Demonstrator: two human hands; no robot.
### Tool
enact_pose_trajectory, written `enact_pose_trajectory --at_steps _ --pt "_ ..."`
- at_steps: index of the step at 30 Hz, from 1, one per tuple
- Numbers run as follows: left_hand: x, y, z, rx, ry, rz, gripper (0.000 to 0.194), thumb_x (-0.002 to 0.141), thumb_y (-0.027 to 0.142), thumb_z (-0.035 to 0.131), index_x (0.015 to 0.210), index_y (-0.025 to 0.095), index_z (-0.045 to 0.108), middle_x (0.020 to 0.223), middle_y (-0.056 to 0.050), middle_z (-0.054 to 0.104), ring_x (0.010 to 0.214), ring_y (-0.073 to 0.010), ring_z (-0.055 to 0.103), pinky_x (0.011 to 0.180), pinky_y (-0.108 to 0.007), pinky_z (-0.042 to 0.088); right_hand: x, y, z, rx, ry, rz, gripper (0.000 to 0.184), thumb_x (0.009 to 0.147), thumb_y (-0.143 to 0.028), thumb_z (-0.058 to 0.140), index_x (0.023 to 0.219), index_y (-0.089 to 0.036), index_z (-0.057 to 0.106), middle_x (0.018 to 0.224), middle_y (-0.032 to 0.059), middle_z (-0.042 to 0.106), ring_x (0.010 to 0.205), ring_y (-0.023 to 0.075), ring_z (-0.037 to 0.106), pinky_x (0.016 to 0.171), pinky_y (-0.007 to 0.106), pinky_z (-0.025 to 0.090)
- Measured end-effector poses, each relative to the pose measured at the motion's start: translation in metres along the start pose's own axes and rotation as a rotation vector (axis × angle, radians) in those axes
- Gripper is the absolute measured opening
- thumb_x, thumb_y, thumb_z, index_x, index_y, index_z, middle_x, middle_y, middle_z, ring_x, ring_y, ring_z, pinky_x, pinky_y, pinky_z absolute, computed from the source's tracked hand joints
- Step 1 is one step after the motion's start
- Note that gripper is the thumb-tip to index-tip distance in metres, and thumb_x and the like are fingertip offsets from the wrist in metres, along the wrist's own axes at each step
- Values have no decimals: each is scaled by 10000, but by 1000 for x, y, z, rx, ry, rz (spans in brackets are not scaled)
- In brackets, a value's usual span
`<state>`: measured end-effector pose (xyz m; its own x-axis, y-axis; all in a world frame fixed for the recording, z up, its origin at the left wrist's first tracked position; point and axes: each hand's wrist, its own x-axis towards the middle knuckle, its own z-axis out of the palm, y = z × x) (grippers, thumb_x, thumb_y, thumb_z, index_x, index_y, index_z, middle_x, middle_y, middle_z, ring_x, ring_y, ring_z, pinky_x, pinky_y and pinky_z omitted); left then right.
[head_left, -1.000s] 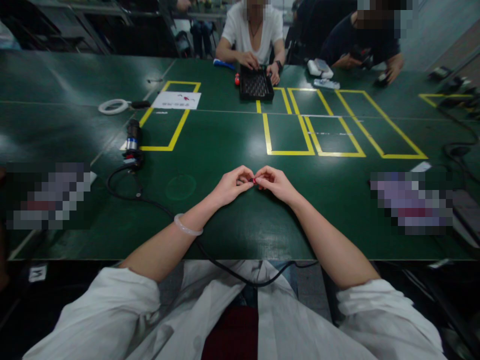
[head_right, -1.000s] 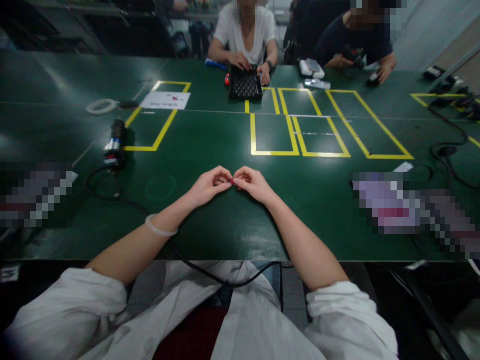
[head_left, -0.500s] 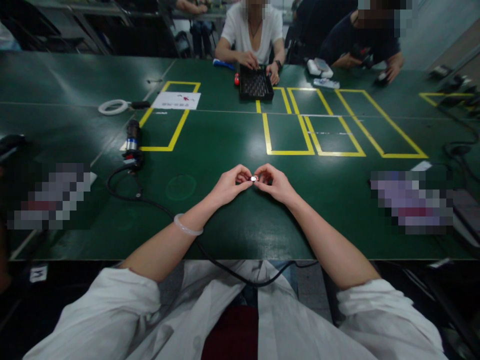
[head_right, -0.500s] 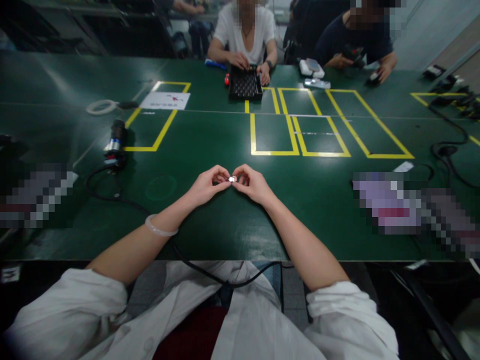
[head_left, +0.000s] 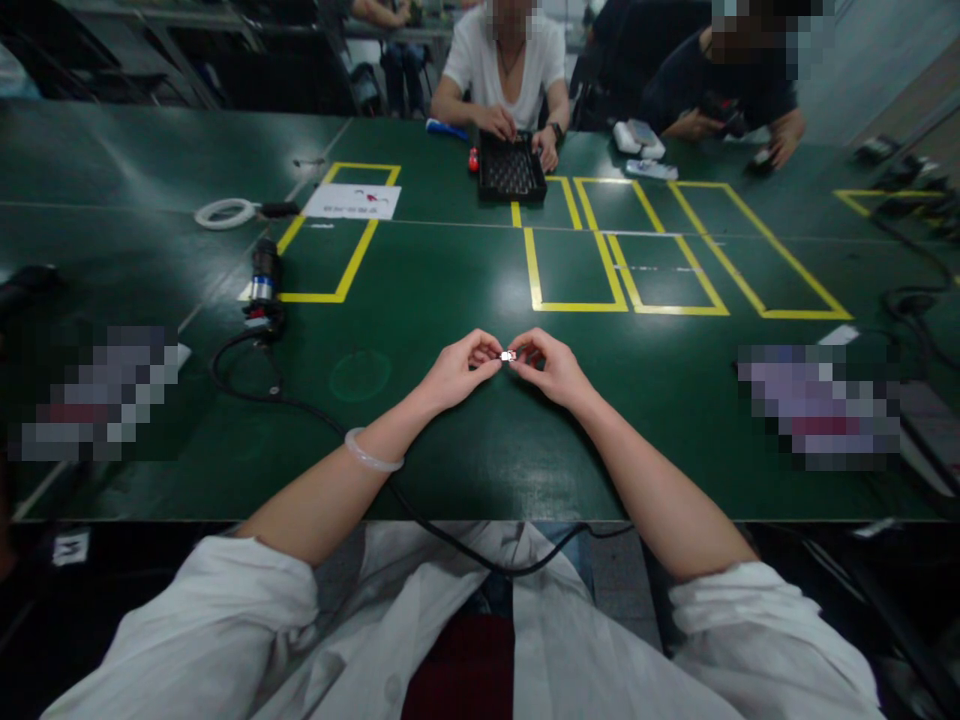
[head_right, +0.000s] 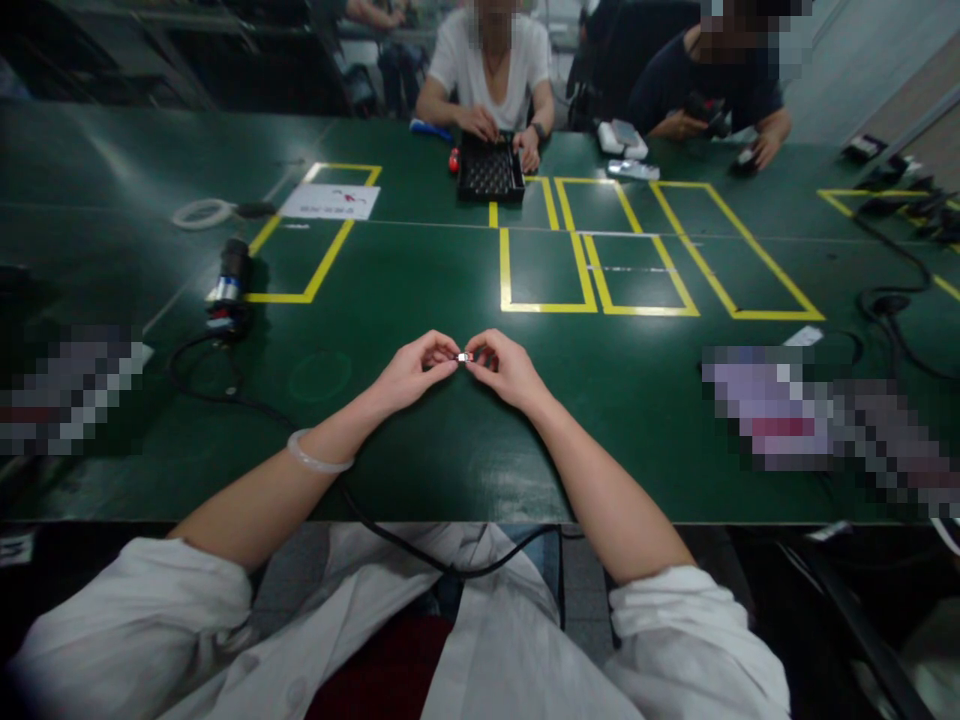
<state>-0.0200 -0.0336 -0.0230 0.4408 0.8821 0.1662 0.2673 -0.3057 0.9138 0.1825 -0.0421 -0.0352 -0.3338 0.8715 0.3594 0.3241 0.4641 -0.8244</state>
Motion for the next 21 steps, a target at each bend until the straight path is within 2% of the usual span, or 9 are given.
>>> enact_pose_trajectory --at_steps 13,21 --pt "2 -4 0 -121 -42 -62 198 782 227 640 948 139 578 894 -51 633 772 -129 576 717 -258 445 -2 -2 -1 -130 -54 -86 123 856 -186 611 977 -201 597 950 42 601 779 153 591 695 281 463" --pt "3 -7 2 -93 -47 -78 204 748 167 621 942 138 567 883 -38 625 752 -120 562 710 -255 443 -2 -2 2 -191 -71 -101 137 844 -162 609 977 -193 593 926 33 598 775 150 581 707 278 455"
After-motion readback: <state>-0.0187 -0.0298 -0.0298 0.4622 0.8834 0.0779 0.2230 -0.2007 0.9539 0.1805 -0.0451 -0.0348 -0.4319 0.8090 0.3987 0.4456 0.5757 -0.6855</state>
